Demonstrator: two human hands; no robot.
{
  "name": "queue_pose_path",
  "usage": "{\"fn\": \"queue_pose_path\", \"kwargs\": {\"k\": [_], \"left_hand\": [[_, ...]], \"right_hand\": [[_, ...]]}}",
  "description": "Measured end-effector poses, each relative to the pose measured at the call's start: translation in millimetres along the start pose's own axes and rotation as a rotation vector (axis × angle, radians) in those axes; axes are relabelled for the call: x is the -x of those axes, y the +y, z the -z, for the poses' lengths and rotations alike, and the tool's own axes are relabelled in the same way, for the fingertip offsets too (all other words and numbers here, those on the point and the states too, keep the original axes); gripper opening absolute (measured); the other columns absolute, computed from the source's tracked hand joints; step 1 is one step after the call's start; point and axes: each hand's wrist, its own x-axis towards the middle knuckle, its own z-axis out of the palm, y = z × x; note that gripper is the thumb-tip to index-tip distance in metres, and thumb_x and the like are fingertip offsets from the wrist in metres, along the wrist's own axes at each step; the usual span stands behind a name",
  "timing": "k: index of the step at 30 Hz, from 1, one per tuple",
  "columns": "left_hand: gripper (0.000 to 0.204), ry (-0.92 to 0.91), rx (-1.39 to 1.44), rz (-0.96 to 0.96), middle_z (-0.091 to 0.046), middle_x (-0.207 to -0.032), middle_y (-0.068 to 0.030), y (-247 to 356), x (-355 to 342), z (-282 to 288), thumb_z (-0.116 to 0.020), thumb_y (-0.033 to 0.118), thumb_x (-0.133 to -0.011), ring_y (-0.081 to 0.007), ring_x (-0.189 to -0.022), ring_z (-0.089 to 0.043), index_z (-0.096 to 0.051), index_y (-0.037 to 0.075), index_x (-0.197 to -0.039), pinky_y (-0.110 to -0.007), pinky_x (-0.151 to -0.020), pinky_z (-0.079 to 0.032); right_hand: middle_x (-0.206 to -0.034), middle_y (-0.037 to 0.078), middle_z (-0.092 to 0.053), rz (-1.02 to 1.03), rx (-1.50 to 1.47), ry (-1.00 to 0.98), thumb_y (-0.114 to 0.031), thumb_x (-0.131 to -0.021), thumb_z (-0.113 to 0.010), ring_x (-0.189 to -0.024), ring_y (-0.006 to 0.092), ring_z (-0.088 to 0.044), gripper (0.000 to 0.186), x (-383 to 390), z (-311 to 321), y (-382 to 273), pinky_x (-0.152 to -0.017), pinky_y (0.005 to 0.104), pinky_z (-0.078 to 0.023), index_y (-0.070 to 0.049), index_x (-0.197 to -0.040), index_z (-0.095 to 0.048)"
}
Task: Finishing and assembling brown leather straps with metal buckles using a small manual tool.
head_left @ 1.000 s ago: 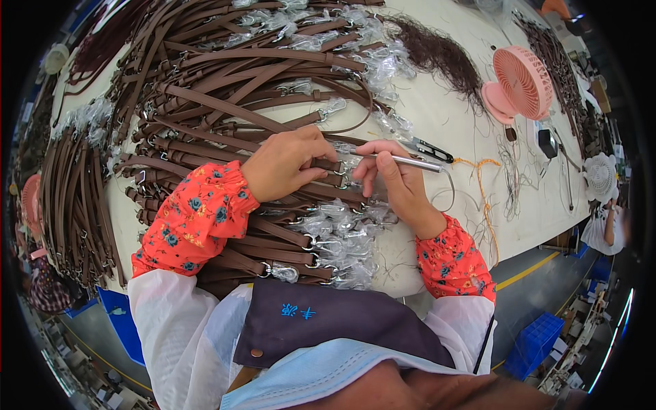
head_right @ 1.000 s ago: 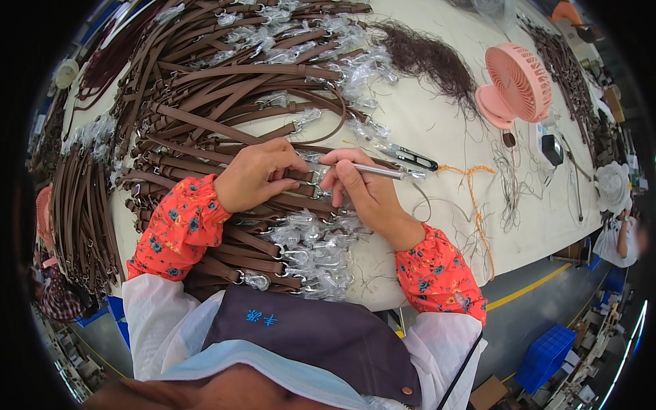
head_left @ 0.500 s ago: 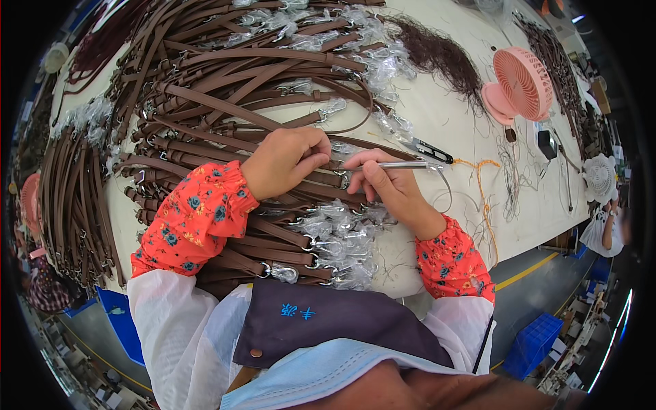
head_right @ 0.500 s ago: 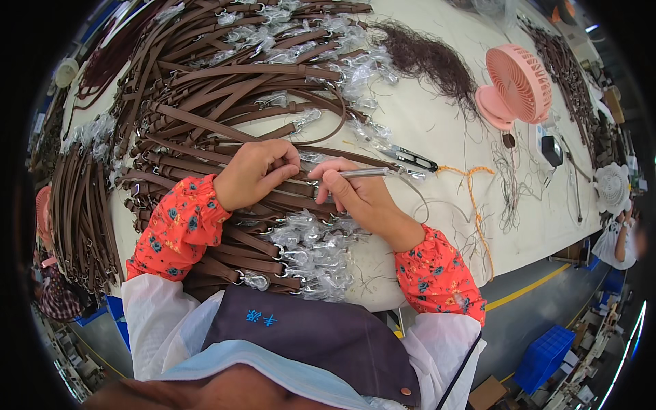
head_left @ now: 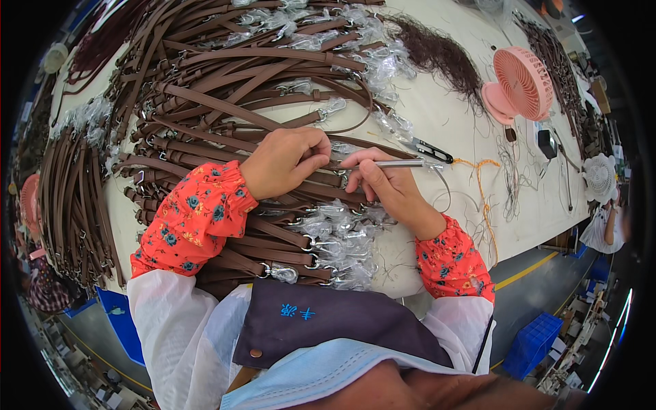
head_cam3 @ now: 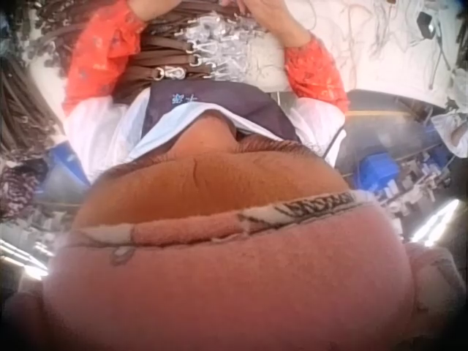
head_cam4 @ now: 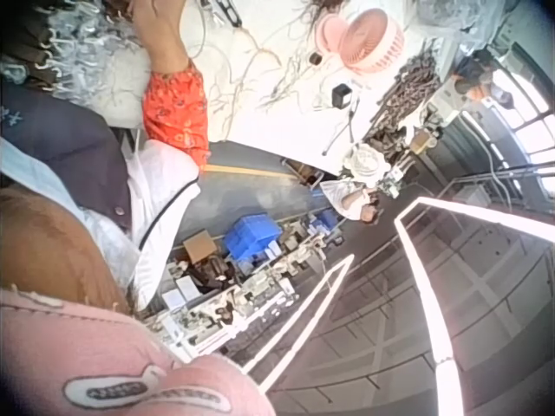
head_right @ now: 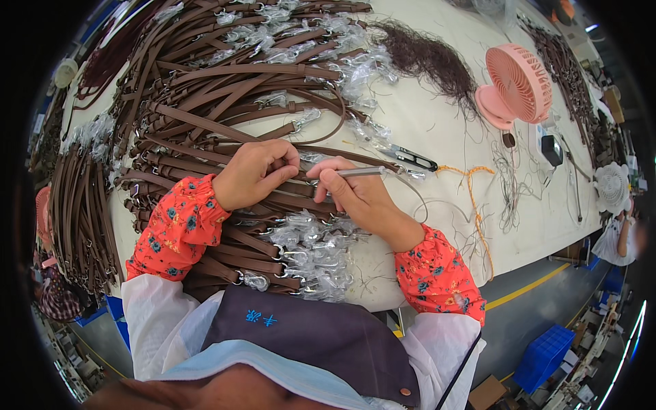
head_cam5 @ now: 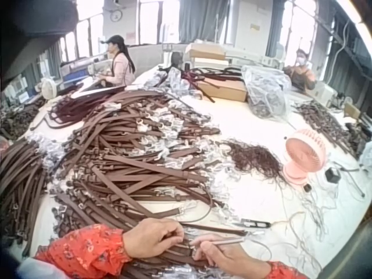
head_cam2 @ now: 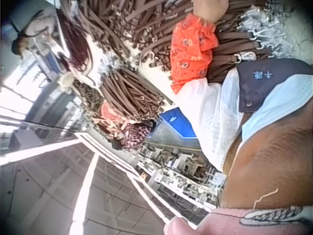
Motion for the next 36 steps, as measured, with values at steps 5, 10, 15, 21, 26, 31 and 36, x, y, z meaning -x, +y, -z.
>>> {"fn": "queue_pose_path", "kwargs": {"k": [5,10,15,21,26,31,36], "left_hand": [[0.007,0.003,0.012,0.003,-0.059,-0.076,-0.0093,0.6,-0.6,-0.1,-0.064,0.004,-0.087,-0.0166,-0.061,-0.057,-0.059,0.000,-0.091,-0.031,-0.058,-0.045],[0.011,0.052,-0.008,-0.022,-0.062,-0.080,-0.0108,-3.0,0.7,-2.4,-0.064,0.004,-0.087,-0.0186,-0.066,-0.061,-0.062,-0.001,-0.097,-0.031,-0.061,-0.049],[0.013,0.041,-0.064,-0.100,-0.065,-0.083,-0.0121,-8.2,-0.1,-11.1,-0.067,0.008,-0.086,-0.0239,-0.070,-0.063,-0.067,0.001,-0.097,-0.033,-0.065,-0.049],[0.010,-0.010,-0.060,0.049,-0.065,-0.082,-0.0137,2.5,-0.7,-10.7,-0.067,0.014,-0.085,-0.0342,-0.076,-0.063,-0.068,0.003,-0.086,-0.041,-0.069,-0.050],[0.010,0.023,-0.093,-0.029,-0.064,-0.080,-0.0146,-3.6,0.6,-11.7,-0.065,0.009,-0.086,-0.0274,-0.070,-0.062,-0.064,0.000,-0.090,-0.035,-0.064,-0.049],[0.012,0.055,0.070,0.087,-0.064,-0.077,-0.0172,-3.5,-0.8,-9.3,-0.063,0.010,-0.087,-0.0337,-0.069,-0.062,-0.062,-0.001,-0.090,-0.037,-0.064,-0.048],[0.012,0.058,0.065,0.069,-0.062,-0.073,-0.0102,-5.6,0.0,-8.0,-0.062,0.011,-0.090,-0.0136,-0.064,-0.055,-0.061,-0.001,-0.093,-0.030,-0.059,-0.045]], "right_hand": [[-0.080,0.001,-0.064,-0.004,0.006,-0.004,-0.036,-0.105,-0.043,-0.060,0.0041,-0.048,0.035,-0.4,0.6,-0.1,-0.054,0.0202,-0.039,-0.007,-0.114,-0.059],[-0.080,0.003,-0.064,0.029,-0.044,0.031,-0.037,-0.105,-0.042,-0.060,0.0047,-0.049,0.036,2.2,0.7,3.4,-0.054,0.0203,-0.039,-0.007,-0.115,-0.059],[-0.082,0.006,-0.064,0.070,-0.145,0.087,-0.035,-0.105,-0.041,-0.060,0.0062,-0.052,0.037,2.1,0.4,3.9,-0.055,0.0201,-0.041,-0.004,-0.118,-0.056],[-0.081,0.006,-0.064,0.085,-0.163,0.087,-0.033,-0.106,-0.041,-0.060,0.0067,-0.053,0.036,2.9,2.0,5.1,-0.055,0.0202,-0.042,-0.003,-0.117,-0.056],[-0.080,0.005,-0.064,0.034,-0.137,0.040,-0.035,-0.105,-0.042,-0.059,0.0054,-0.051,0.036,2.9,1.1,4.1,-0.054,0.0202,-0.041,-0.003,-0.115,-0.058],[-0.079,0.003,-0.064,-0.019,-0.074,-0.003,-0.036,-0.104,-0.044,-0.059,0.0037,-0.048,0.035,0.8,-1.0,-1.5,-0.054,0.0202,-0.039,-0.006,-0.113,-0.060],[-0.080,0.001,-0.065,-0.038,-0.023,-0.013,-0.038,-0.104,-0.045,-0.060,0.0036,-0.047,0.035,0.1,-1.4,-3.0,-0.054,0.0197,-0.038,-0.008,-0.114,-0.060]]}}
